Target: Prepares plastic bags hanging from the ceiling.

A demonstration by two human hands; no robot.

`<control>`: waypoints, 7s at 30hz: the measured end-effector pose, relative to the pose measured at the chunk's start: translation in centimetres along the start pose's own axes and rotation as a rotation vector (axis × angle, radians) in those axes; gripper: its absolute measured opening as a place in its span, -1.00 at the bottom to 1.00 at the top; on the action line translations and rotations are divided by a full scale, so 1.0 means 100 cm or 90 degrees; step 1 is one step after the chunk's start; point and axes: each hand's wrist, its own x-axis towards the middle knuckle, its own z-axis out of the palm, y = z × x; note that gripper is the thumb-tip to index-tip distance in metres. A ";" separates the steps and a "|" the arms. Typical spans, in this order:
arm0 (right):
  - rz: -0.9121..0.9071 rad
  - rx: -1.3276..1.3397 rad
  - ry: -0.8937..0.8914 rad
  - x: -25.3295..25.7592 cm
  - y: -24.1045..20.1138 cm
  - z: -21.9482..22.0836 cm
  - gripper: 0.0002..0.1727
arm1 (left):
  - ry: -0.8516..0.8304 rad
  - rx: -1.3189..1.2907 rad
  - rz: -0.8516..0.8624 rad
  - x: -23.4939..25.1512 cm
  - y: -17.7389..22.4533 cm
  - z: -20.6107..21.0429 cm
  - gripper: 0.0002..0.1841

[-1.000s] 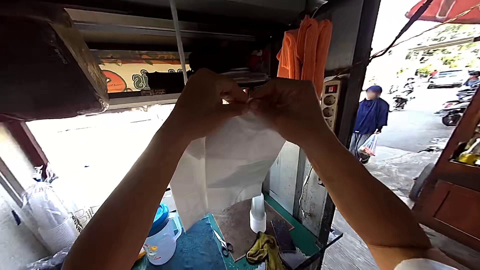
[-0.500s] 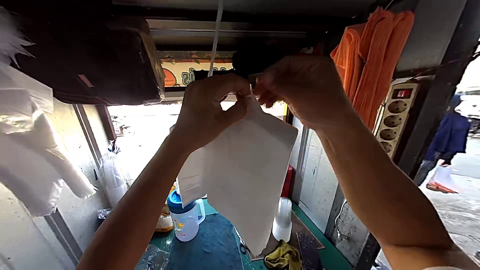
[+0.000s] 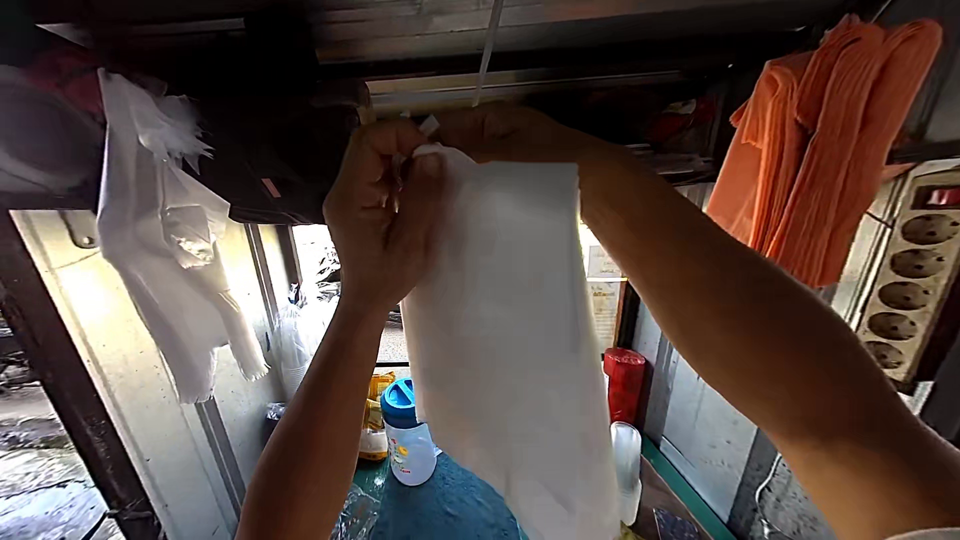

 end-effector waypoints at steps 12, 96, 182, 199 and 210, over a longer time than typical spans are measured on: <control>0.071 -0.233 0.089 0.007 -0.004 0.005 -0.89 | 0.027 -0.006 0.006 -0.007 -0.032 -0.008 -0.83; 0.229 -0.657 0.181 -0.026 -0.025 0.032 -0.90 | -0.471 0.390 -0.419 0.004 -0.039 -0.049 -0.88; -0.158 -0.460 0.255 -0.034 0.062 0.041 -0.94 | -0.445 -0.094 -0.414 0.018 -0.025 -0.044 -0.96; -0.213 -0.391 0.282 -0.038 0.073 0.042 -0.98 | -0.561 0.035 -0.343 0.035 -0.014 -0.045 -0.94; -0.208 -0.345 0.317 -0.037 0.077 0.045 -0.99 | -0.673 0.225 -0.244 0.048 -0.008 -0.032 -0.92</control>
